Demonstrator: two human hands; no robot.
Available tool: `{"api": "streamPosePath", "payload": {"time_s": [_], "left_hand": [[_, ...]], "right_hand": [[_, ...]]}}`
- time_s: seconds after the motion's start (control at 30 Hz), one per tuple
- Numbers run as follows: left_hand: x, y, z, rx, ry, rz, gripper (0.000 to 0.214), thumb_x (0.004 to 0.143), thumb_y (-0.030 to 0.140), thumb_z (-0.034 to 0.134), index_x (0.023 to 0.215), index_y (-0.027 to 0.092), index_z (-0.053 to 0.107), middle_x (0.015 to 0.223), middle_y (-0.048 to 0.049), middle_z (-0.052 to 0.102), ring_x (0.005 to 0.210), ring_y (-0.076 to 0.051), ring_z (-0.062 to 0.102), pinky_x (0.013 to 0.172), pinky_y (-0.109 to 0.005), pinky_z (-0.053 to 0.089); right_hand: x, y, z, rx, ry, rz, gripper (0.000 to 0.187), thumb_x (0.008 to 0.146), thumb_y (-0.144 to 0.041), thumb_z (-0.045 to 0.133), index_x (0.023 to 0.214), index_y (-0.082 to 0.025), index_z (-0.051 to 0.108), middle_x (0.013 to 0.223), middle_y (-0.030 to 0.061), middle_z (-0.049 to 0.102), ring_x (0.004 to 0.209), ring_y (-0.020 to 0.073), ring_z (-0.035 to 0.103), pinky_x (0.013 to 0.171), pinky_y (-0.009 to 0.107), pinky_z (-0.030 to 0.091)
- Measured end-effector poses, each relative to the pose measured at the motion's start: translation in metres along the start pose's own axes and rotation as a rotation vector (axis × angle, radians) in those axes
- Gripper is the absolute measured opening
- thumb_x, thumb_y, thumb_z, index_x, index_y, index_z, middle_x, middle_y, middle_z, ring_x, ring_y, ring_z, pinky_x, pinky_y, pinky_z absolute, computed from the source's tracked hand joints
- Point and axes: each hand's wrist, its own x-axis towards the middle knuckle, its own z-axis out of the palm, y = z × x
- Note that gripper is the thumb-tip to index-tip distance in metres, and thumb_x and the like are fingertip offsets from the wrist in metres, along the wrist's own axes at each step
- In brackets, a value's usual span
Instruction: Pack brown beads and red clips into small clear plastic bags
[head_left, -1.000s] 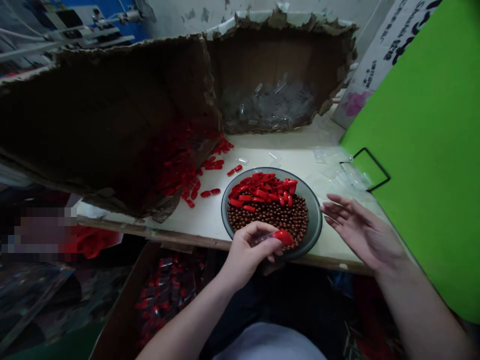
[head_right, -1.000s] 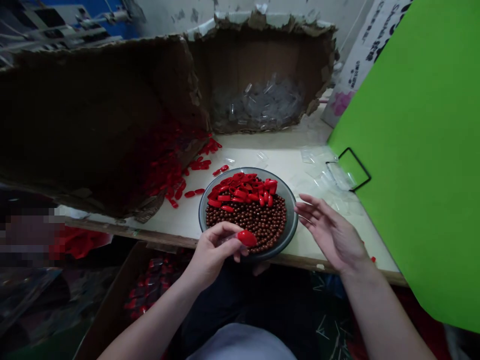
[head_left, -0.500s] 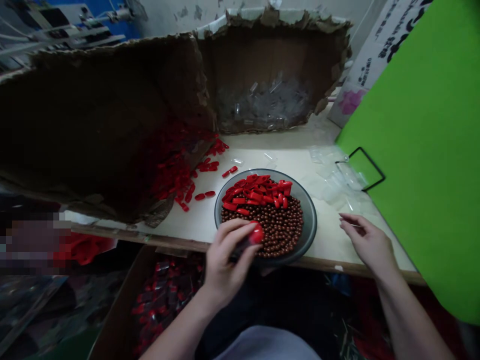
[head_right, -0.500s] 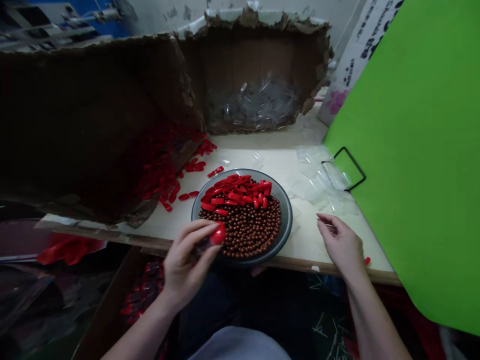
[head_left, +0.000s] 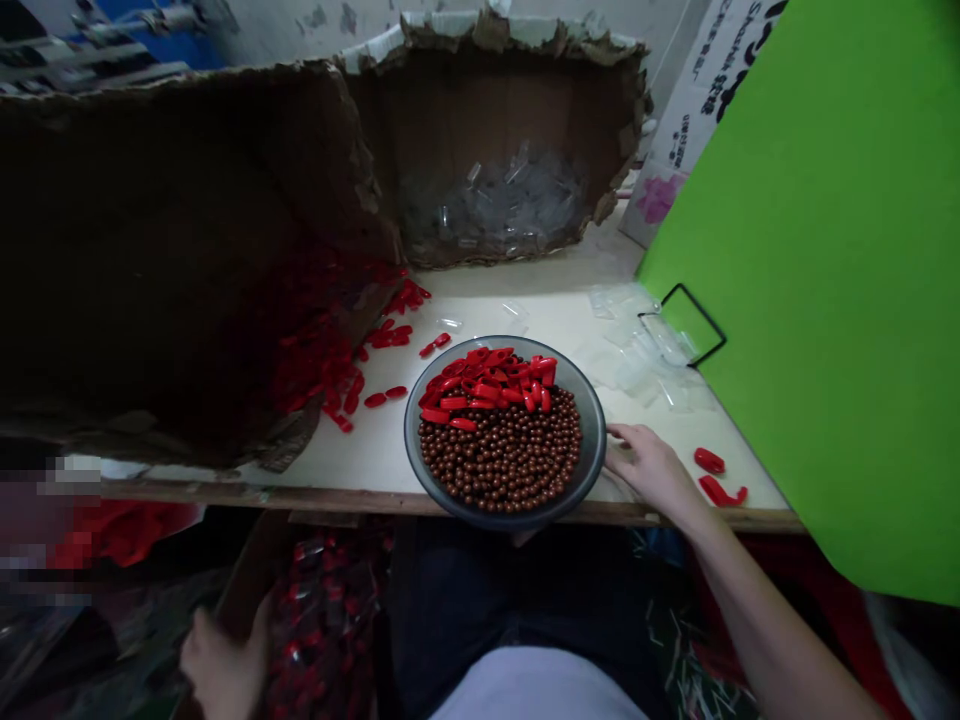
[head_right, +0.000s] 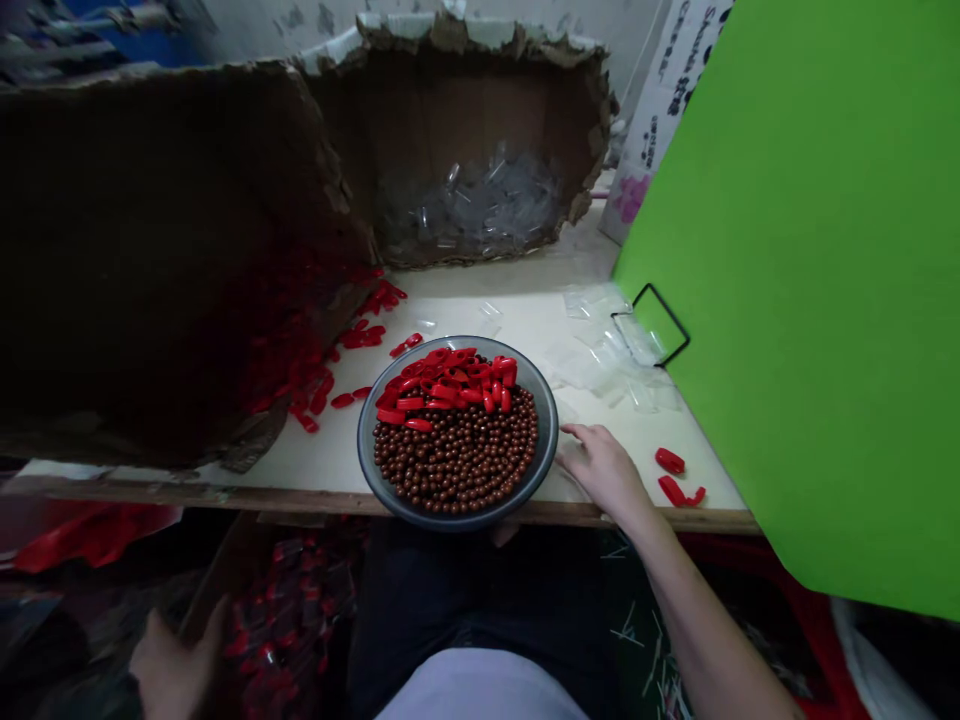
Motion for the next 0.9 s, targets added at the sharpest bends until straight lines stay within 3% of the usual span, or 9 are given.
{"api": "streamPosePath", "payload": {"time_s": [0.1,0.23,0.33,0.43,0.57,0.67,0.8,0.9], "left_hand": [[-0.008,0.044,0.005,-0.081,0.048,0.045,0.065,0.073,0.049,0.060,0.125,0.011,0.053,0.111,-0.0192,0.060,0.114,-0.042,0.053,0.096,-0.062,0.041],[-0.021,0.149,0.003,-0.310,0.174,0.269,0.055,0.083,0.035,0.058,0.134,0.016,0.048,0.127,-0.0165,0.054,0.125,-0.031,0.047,0.107,-0.050,0.036],[-0.032,0.224,0.003,-0.500,0.076,0.467,0.041,0.087,0.021,0.056,0.128,0.023,0.054,0.131,-0.0123,0.050,0.125,-0.025,0.048,0.107,-0.044,0.039],[-0.038,0.276,0.011,-0.597,-0.086,0.686,0.032,0.088,0.015,0.052,0.118,0.025,0.060,0.131,-0.0106,0.050,0.124,-0.023,0.049,0.104,-0.042,0.043],[-0.037,0.305,0.024,-0.550,-0.186,0.821,0.030,0.089,0.016,0.052,0.116,0.023,0.061,0.130,-0.0109,0.052,0.122,-0.024,0.049,0.101,-0.044,0.044],[-0.035,0.308,0.029,-0.481,-0.205,0.796,0.029,0.089,0.017,0.052,0.115,0.022,0.062,0.128,-0.0119,0.053,0.119,-0.025,0.051,0.100,-0.045,0.044],[-0.037,0.308,0.027,-0.438,-0.215,0.770,0.028,0.089,0.019,0.051,0.115,0.019,0.062,0.126,-0.0128,0.054,0.117,-0.026,0.051,0.100,-0.045,0.043],[-0.039,0.310,0.024,-0.425,-0.222,0.751,0.030,0.089,0.017,0.049,0.117,0.018,0.061,0.126,-0.0130,0.054,0.117,-0.025,0.050,0.101,-0.044,0.043]], "right_hand": [[0.008,0.002,0.009,-0.010,-0.052,-0.154,0.043,0.073,-0.027,0.063,0.115,-0.018,0.064,0.121,0.0141,0.056,0.113,0.0289,0.057,0.100,0.042,0.045],[0.015,0.020,0.013,-0.019,-0.072,-0.198,0.033,0.075,-0.031,0.061,0.106,-0.021,0.069,0.116,0.0127,0.056,0.109,0.0288,0.058,0.098,0.043,0.047],[0.015,0.031,0.008,-0.032,-0.028,-0.206,0.026,0.075,-0.037,0.062,0.094,-0.022,0.071,0.109,0.0112,0.058,0.102,0.0292,0.061,0.095,0.046,0.048],[0.011,0.025,-0.006,0.024,0.082,-0.097,0.027,0.076,-0.041,0.063,0.096,-0.024,0.070,0.110,0.0099,0.060,0.102,0.0297,0.061,0.093,0.050,0.050],[0.002,-0.012,-0.038,0.634,0.234,0.120,0.042,0.083,-0.043,0.060,0.123,-0.029,0.055,0.120,0.0068,0.061,0.104,0.0244,0.065,0.088,0.042,0.056],[-0.002,-0.049,-0.057,0.974,0.100,0.160,0.044,0.083,-0.038,0.063,0.126,-0.028,0.053,0.121,0.0062,0.064,0.105,0.0211,0.066,0.092,0.034,0.056],[0.001,-0.081,-0.058,1.023,-0.028,0.130,0.041,0.084,-0.036,0.064,0.123,-0.028,0.054,0.111,0.0057,0.068,0.101,0.0211,0.068,0.093,0.035,0.055],[0.010,-0.094,-0.045,0.901,-0.070,-0.001,0.034,0.083,-0.038,0.065,0.114,-0.028,0.054,0.099,0.0037,0.070,0.097,0.0223,0.069,0.092,0.041,0.055]]}}
